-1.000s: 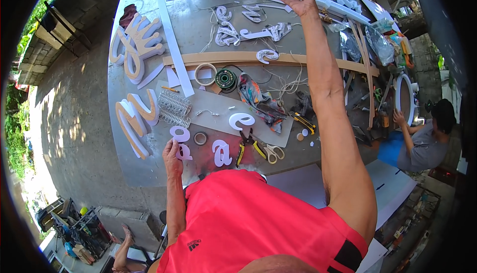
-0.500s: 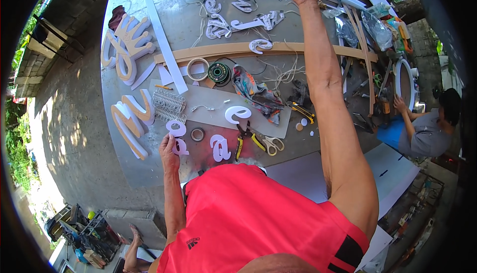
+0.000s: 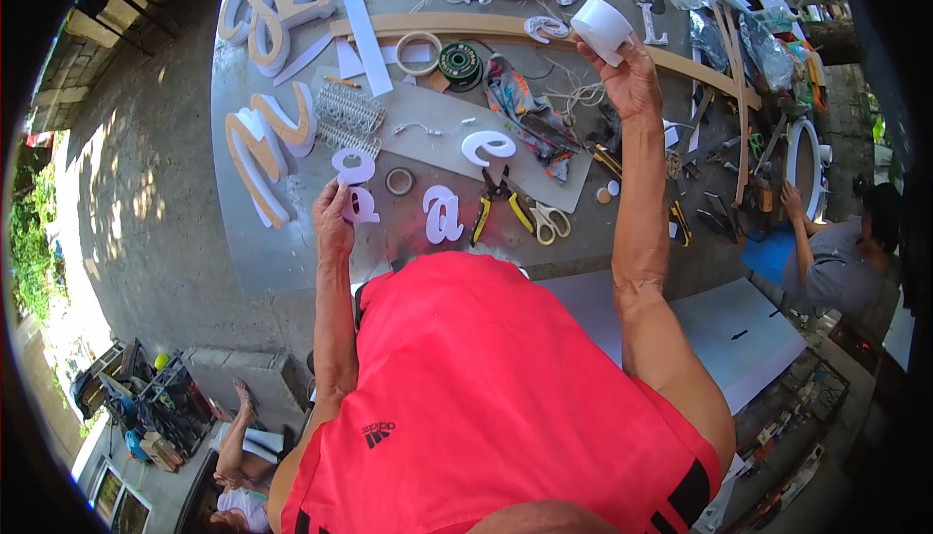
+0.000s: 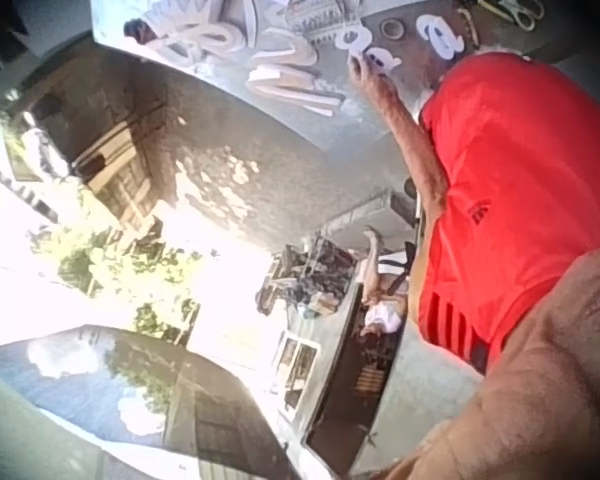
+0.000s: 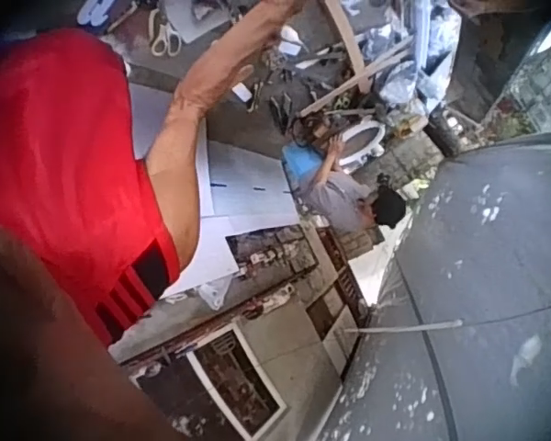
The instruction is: Inspecting and arranging cut-out letters and shapes for sign assembly on a work table.
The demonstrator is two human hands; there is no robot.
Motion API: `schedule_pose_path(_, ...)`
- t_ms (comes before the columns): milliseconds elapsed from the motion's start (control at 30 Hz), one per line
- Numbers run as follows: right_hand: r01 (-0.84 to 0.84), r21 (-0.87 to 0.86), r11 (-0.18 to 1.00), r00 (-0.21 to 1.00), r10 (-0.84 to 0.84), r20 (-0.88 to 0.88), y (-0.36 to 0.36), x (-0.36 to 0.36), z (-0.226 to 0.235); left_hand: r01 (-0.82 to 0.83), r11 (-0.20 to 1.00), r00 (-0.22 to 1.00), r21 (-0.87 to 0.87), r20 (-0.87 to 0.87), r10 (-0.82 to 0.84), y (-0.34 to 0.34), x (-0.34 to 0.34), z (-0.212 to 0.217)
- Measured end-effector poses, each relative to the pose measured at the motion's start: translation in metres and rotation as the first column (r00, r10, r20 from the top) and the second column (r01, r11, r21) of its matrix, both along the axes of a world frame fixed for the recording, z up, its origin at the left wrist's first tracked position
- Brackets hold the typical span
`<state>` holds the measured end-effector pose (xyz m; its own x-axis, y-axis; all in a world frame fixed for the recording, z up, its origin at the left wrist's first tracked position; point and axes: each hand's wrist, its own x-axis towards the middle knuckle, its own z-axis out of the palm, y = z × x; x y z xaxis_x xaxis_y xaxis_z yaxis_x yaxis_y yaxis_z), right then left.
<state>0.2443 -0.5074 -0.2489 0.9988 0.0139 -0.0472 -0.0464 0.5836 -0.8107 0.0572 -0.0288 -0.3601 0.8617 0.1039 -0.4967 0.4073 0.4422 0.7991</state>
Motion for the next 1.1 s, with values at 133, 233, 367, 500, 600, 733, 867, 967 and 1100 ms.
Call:
schedule_pose_path(133, 0.024, 0.255, 0.967, 0.957, 0.051, -0.287, 0.042, -0.087, -0.015, 0.048, 0.999, 0.998, -0.023, 0.034, -0.048, 0.002, -0.007, 0.011)
schedule_pose_path(233, 0.129, 0.231, 0.965, 0.916, -0.026, -0.401, 0.065, -0.141, -0.049, 0.029, 0.999, 0.998, -0.031, 0.048, -0.027, 0.001, -0.015, 0.017)
schedule_pose_path(367, 0.050, 0.091, 0.995, 0.926, -0.011, -0.378, 0.093, -0.188, -0.075, 0.002, 0.999, 1.000, -0.033, -0.001, -0.002, 0.011, -0.030, 0.002)
schedule_pose_path(500, -0.014, -0.295, 0.955, 0.898, -0.118, -0.425, 0.122, -0.219, -0.088, 0.050, 0.999, 0.998, 0.002, -0.037, -0.050, 0.024, -0.047, -0.018)
schedule_pose_path(600, -0.066, -0.517, 0.853, 0.897, -0.176, -0.405, 0.137, -0.232, -0.097, 0.071, 0.997, 0.996, 0.022, -0.056, -0.070, 0.028, -0.055, -0.022)
schedule_pose_path(733, -0.155, -0.785, 0.599, 0.933, -0.173, -0.316, 0.156, -0.233, -0.114, 0.083, 0.997, 0.992, -0.009, -0.090, -0.083, 0.025, -0.060, -0.014)
schedule_pose_path(867, -0.134, -0.894, 0.427, 0.969, -0.134, -0.209, 0.184, -0.215, -0.113, 0.065, 0.998, 0.991, -0.024, -0.115, -0.067, 0.027, -0.061, -0.015)
schedule_pose_path(967, 0.140, -0.970, 0.199, 0.990, -0.041, 0.135, 0.199, -0.200, -0.120, -0.003, 0.997, 0.991, -0.073, -0.136, -0.007, 0.027, -0.062, -0.021)
schedule_pose_path(1100, 0.118, -0.980, 0.161, 0.992, 0.020, 0.123, 0.215, -0.185, -0.123, 0.046, 0.996, 0.989, -0.072, -0.139, -0.055, 0.039, -0.062, -0.025)
